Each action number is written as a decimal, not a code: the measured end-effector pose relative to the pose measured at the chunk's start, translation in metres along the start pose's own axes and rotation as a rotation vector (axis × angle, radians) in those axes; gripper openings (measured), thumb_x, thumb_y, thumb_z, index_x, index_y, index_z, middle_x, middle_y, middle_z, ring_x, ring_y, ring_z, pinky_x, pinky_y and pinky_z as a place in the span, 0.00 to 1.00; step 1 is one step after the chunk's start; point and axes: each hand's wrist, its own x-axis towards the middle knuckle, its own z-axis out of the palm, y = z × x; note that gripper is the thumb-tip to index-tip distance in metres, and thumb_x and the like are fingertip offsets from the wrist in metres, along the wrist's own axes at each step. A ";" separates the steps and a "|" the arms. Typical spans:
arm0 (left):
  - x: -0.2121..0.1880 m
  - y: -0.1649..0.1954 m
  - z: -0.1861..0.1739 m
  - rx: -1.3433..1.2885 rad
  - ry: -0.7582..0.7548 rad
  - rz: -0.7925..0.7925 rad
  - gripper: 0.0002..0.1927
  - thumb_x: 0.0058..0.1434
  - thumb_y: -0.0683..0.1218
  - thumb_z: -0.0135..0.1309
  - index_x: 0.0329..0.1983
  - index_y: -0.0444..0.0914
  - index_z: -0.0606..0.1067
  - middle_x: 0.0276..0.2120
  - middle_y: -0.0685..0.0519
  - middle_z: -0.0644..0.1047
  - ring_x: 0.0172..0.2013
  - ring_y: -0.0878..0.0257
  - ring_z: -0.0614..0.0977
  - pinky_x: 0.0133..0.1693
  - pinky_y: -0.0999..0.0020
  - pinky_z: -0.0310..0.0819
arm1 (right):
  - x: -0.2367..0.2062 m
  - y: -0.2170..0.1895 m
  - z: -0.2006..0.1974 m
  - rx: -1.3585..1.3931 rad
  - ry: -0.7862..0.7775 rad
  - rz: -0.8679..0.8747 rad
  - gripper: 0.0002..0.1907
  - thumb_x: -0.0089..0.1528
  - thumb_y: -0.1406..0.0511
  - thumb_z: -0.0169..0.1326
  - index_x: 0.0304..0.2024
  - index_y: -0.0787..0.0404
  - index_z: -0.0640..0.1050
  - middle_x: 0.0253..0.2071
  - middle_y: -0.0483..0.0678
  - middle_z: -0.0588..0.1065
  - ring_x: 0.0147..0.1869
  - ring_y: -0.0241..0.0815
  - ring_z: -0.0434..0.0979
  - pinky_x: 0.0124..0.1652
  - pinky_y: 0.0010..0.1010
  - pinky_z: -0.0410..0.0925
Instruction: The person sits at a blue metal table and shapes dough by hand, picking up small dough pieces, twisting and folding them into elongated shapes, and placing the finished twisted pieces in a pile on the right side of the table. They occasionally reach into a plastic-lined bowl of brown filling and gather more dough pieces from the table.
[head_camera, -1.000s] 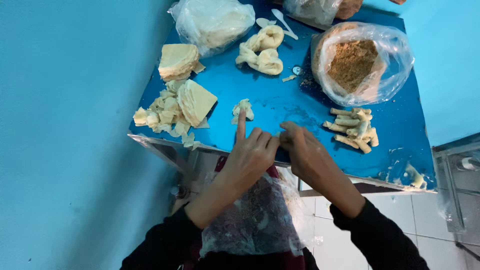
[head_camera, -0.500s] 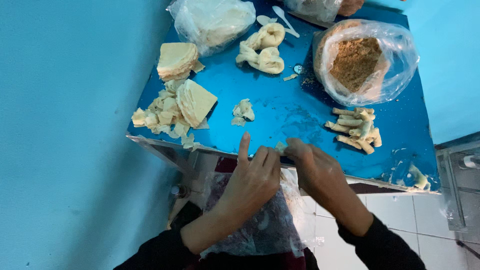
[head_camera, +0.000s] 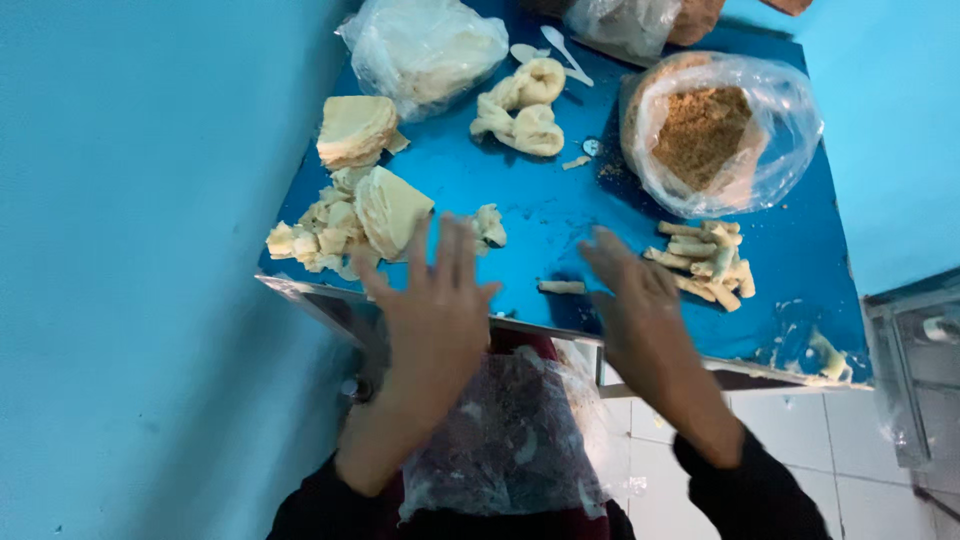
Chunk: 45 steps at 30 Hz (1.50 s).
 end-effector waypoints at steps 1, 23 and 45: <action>-0.002 -0.007 -0.001 -0.011 0.002 -0.015 0.32 0.67 0.60 0.55 0.66 0.35 0.72 0.64 0.47 0.71 0.69 0.51 0.65 0.63 0.20 0.36 | 0.000 -0.004 0.007 -0.003 0.020 0.012 0.33 0.58 0.71 0.60 0.65 0.64 0.67 0.56 0.54 0.77 0.60 0.56 0.74 0.58 0.49 0.60; 0.001 -0.076 0.039 -0.251 0.162 -0.292 0.19 0.68 0.49 0.56 0.60 0.40 0.74 0.53 0.50 0.75 0.58 0.49 0.74 0.64 0.37 0.47 | 0.035 -0.001 -0.004 0.039 0.247 -0.037 0.28 0.64 0.76 0.55 0.65 0.61 0.66 0.56 0.61 0.76 0.58 0.61 0.78 0.54 0.44 0.71; 0.016 -0.077 0.009 -0.068 0.136 -0.235 0.14 0.66 0.45 0.55 0.55 0.42 0.77 0.47 0.55 0.74 0.55 0.58 0.74 0.66 0.28 0.42 | 0.113 0.024 -0.015 1.227 0.157 0.391 0.24 0.66 0.76 0.54 0.64 0.60 0.67 0.45 0.50 0.76 0.47 0.42 0.79 0.45 0.33 0.73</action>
